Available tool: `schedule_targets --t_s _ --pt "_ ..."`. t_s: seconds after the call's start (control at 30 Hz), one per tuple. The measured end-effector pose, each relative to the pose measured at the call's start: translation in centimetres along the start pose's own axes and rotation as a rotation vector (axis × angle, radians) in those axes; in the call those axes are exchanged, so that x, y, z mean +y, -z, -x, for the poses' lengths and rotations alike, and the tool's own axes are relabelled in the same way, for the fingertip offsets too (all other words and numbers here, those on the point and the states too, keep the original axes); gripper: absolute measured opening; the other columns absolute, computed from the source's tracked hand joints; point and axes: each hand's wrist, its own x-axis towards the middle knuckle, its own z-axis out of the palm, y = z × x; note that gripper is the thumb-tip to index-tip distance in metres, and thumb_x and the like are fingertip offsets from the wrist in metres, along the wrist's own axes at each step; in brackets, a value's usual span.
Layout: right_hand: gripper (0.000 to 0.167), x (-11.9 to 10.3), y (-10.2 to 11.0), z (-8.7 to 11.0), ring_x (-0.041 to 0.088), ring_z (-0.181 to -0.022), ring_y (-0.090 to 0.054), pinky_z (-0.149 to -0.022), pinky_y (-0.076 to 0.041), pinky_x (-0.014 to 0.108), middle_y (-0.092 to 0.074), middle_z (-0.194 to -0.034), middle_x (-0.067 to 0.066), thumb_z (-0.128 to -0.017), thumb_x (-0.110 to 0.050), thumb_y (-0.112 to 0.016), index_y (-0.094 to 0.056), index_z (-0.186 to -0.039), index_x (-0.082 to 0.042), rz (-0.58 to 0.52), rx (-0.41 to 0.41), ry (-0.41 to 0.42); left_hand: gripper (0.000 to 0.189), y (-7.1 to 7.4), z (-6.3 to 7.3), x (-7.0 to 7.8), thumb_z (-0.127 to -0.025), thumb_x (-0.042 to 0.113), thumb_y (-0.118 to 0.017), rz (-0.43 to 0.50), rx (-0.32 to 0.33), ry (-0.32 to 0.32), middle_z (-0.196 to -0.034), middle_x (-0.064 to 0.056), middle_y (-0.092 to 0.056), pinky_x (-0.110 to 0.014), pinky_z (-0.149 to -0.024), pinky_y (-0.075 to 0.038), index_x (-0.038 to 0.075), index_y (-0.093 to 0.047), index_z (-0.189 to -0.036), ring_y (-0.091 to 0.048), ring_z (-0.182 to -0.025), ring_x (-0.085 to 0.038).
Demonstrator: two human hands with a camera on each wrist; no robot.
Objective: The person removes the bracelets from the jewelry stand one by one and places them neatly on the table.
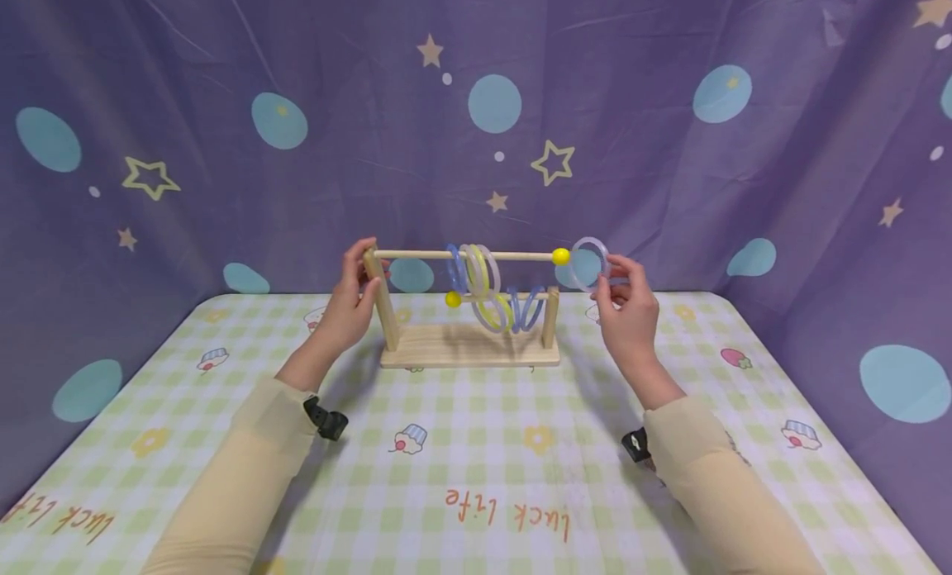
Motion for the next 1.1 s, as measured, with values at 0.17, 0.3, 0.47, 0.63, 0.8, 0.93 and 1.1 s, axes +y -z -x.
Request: schedule_targets --t_s 0.17,0.3,0.47,0.63,0.8,0.93,1.1 --pt "0.029 -0.4 1.4 0.6 -0.007 -0.067 -0.059 -0.062 -0.047 0.006 -0.057 -0.094 0.025 -0.089 0.016 -0.054 -0.051 -0.118 0.016 0.034 -0.018 0.022 0.052 0.0 0.0 0.0 -0.102 -0.004 -0.038 0.007 -0.003 0.001 -0.129 -0.029 -0.047 -0.047 -0.095 -0.049 0.014 -0.019 -0.147 -0.051 -0.120 -0.038" --pt "0.030 0.3 2.3 1.3 -0.009 -0.068 -0.059 -0.065 -0.047 0.005 -0.057 -0.093 0.026 -0.087 0.020 -0.054 -0.051 -0.117 0.017 0.057 -0.054 0.053 0.052 0.0 0.0 0.1 -0.102 -0.004 -0.038 0.009 -0.004 -0.007 -0.128 -0.029 -0.047 -0.046 -0.094 -0.049 0.014 -0.019 -0.147 -0.052 -0.119 -0.038" --pt "0.034 1.6 2.9 2.4 -0.009 -0.068 -0.058 -0.066 -0.047 0.005 -0.058 -0.091 0.024 -0.085 0.023 -0.055 -0.052 -0.118 0.015 0.066 -0.131 0.076 0.052 0.0 0.0 0.2 -0.102 -0.003 -0.038 0.007 0.001 -0.008 -0.128 -0.029 -0.048 -0.046 -0.093 -0.050 0.015 -0.019 -0.147 -0.052 -0.118 -0.038" --pt "0.040 0.9 2.7 3.5 -0.004 -0.070 -0.061 -0.068 -0.049 0.007 -0.060 -0.092 0.020 -0.084 0.022 -0.057 -0.054 -0.122 0.009 0.063 -0.238 0.113 0.051 0.0 0.1 0.0 -0.103 -0.003 -0.038 -0.005 -0.001 -0.007 -0.128 -0.028 -0.048 -0.046 -0.094 -0.050 0.015 -0.019 -0.147 -0.053 -0.117 -0.038" --pt "0.040 -0.4 1.8 4.3 0.003 -0.068 -0.063 -0.066 -0.051 0.010 -0.061 -0.091 0.019 -0.082 0.024 -0.057 -0.055 -0.119 0.009 0.016 -0.309 0.151 0.052 0.0 0.1 -0.1 -0.102 -0.003 -0.037 -0.012 -0.001 -0.014 -0.128 -0.029 -0.049 -0.047 -0.094 -0.049 0.015 -0.018 -0.147 -0.053 -0.117 -0.038" --pt "0.038 -1.9 0.7 4.7 0.015 -0.062 -0.064 -0.063 -0.051 0.011 -0.061 -0.087 0.020 -0.078 0.029 -0.057 -0.055 -0.113 0.014 -0.003 -0.351 0.164 0.052 0.0 0.2 -0.1 -0.102 -0.003 -0.038 -0.010 0.002 -0.012 -0.128 -0.028 -0.050 -0.047 -0.095 -0.048 0.016 -0.019 -0.147 -0.053 -0.117 -0.038" --pt "0.039 -1.3 -0.8 5.3 0.023 -0.059 -0.064 -0.060 -0.052 0.013 -0.062 -0.087 0.017 -0.078 0.028 -0.059 -0.057 -0.113 0.010 -0.026 -0.431 0.185 0.052 0.0 0.1 0.0 -0.103 -0.003 -0.037 -0.014 -0.003 -0.015 -0.128 -0.028 -0.049 -0.047 -0.096 -0.047 0.016 -0.018 -0.147 -0.053 -0.117 -0.038"
